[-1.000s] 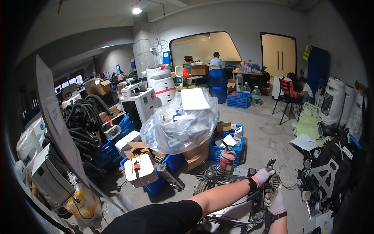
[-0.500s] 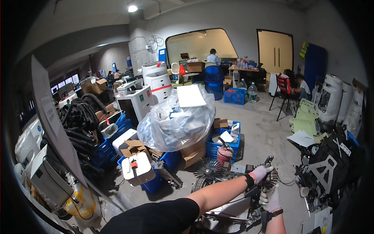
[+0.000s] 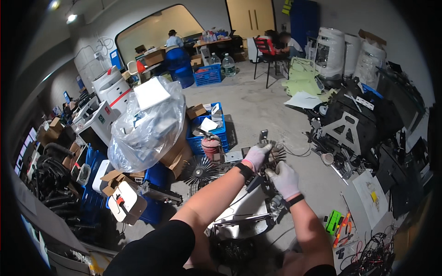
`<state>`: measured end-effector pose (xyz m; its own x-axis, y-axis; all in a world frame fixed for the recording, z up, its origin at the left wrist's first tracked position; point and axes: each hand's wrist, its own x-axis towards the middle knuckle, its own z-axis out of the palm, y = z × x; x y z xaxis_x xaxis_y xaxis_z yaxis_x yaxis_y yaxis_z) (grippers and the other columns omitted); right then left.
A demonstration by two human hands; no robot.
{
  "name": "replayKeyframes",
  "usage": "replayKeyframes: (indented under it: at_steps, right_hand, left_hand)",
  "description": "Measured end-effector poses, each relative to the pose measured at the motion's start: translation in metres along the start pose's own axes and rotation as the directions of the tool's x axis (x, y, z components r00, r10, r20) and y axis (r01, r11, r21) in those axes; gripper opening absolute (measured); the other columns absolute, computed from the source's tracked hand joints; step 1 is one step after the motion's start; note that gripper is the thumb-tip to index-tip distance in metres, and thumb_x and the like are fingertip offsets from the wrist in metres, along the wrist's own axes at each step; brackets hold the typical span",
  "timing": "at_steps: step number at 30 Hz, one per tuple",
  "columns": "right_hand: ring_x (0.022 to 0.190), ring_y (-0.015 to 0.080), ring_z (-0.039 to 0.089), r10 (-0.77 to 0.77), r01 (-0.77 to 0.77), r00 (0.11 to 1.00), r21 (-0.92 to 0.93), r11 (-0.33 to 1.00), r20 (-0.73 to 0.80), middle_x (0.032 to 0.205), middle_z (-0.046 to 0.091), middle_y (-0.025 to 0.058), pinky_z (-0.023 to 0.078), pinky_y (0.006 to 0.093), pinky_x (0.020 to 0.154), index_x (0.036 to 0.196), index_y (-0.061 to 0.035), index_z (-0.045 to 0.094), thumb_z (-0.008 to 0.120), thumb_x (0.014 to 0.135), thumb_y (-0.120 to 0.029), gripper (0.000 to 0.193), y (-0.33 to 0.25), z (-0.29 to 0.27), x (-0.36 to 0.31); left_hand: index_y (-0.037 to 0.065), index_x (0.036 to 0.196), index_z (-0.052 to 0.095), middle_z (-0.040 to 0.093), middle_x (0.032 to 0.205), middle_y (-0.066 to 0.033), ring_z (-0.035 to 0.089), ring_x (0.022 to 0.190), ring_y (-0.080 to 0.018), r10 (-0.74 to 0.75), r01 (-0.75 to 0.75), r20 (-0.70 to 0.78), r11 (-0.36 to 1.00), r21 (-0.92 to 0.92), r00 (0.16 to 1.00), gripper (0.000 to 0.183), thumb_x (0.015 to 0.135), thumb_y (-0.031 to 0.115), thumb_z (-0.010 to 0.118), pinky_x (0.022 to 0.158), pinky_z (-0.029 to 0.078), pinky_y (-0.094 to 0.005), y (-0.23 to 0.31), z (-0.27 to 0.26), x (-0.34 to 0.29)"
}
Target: The recorder is using a wrench and hands to disassemble components from a large floor-based cleaning or sweeping robot in an electromechanical workshop.
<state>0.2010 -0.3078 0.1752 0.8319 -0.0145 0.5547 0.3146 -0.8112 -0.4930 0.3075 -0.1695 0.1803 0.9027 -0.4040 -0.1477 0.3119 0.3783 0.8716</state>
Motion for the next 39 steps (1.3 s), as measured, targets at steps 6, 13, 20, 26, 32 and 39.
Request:
replayKeyframes:
  at_steps: [6,13,20,26,32,39]
  right_hand:
    - [0.059,0.0307,0.061,0.277,-0.852,0.520,0.513,0.104,0.808,0.067,0.060,0.0160,0.050,0.0418,0.058,0.081,-0.0051,0.060,0.054,0.092,-0.036,0.033,0.033,0.008,-0.003]
    - [0.061,0.0278,0.064,-0.117,0.128,0.992,-0.306,0.943,0.055,0.064,0.062,0.0102,0.051,0.0390,0.055,0.079,-0.0103,0.061,0.055,0.092,-0.038,0.031,0.024,0.012,-0.014]
    - [0.053,0.0268,0.061,0.392,-0.731,0.683,0.571,0.375,0.616,0.062,0.062,0.0078,0.047,0.0376,0.048,0.078,-0.0116,0.060,0.054,0.095,-0.039,0.032,0.034,0.018,-0.009]
    - [0.066,0.0277,0.063,-0.190,0.181,0.982,-0.353,0.918,0.010,0.074,0.061,0.0072,0.049,0.0402,0.057,0.082,-0.0122,0.058,0.058,0.090,-0.034,0.023,0.018,-0.006,-0.009]
    - [0.072,0.0319,0.065,0.179,-0.191,0.981,0.421,0.887,0.067,0.077,0.066,0.0171,0.048,0.0440,0.066,0.088,-0.0025,0.065,0.057,0.093,-0.034,0.033,0.018,0.019,-0.015]
    - [0.048,0.0122,0.050,0.149,-0.804,0.579,0.592,-0.056,0.801,0.066,0.057,-0.0014,0.036,0.0263,0.040,0.085,-0.0131,0.060,0.054,0.096,-0.041,0.031,0.024,0.007,-0.012]
  left_hand:
    - [-0.005,0.115,0.054,0.066,0.102,-0.0139,0.066,0.091,-0.0247,-0.032,0.035,0.111,0.999,-0.033,0.993,0.029,0.101,0.020,0.047,0.084,0.055,-0.0365,-0.001,0.002,-0.008]
    - [-0.002,0.116,0.053,0.063,0.097,-0.0123,0.064,0.085,-0.0228,-0.061,0.066,0.046,0.991,-0.114,0.997,0.030,0.101,0.023,0.047,0.078,0.053,-0.0373,-0.008,0.007,-0.006]
    - [0.005,0.100,0.050,0.055,0.084,-0.0063,0.056,0.076,-0.0204,-0.047,0.066,0.085,0.970,-0.236,0.995,0.022,0.102,0.027,0.044,0.074,0.049,-0.0372,-0.014,0.006,0.002]
    - [0.014,0.095,0.060,0.063,0.088,-0.0022,0.057,0.075,-0.0209,-0.146,0.076,-0.137,0.903,-0.422,0.980,0.031,0.094,0.044,0.057,0.069,0.047,-0.0372,-0.022,0.007,0.016]
    - [0.017,0.081,0.059,0.056,0.068,0.0026,0.052,0.061,-0.0151,-0.181,0.099,-0.131,0.875,-0.474,0.975,0.031,0.090,0.047,0.062,0.059,0.046,-0.0290,-0.020,0.000,0.023]
    - [0.020,0.089,0.064,0.061,0.075,0.0064,0.057,0.068,-0.0124,-0.164,0.055,-0.175,0.863,-0.503,0.971,0.021,0.094,0.039,0.057,0.061,0.047,-0.0303,-0.011,0.018,0.016]
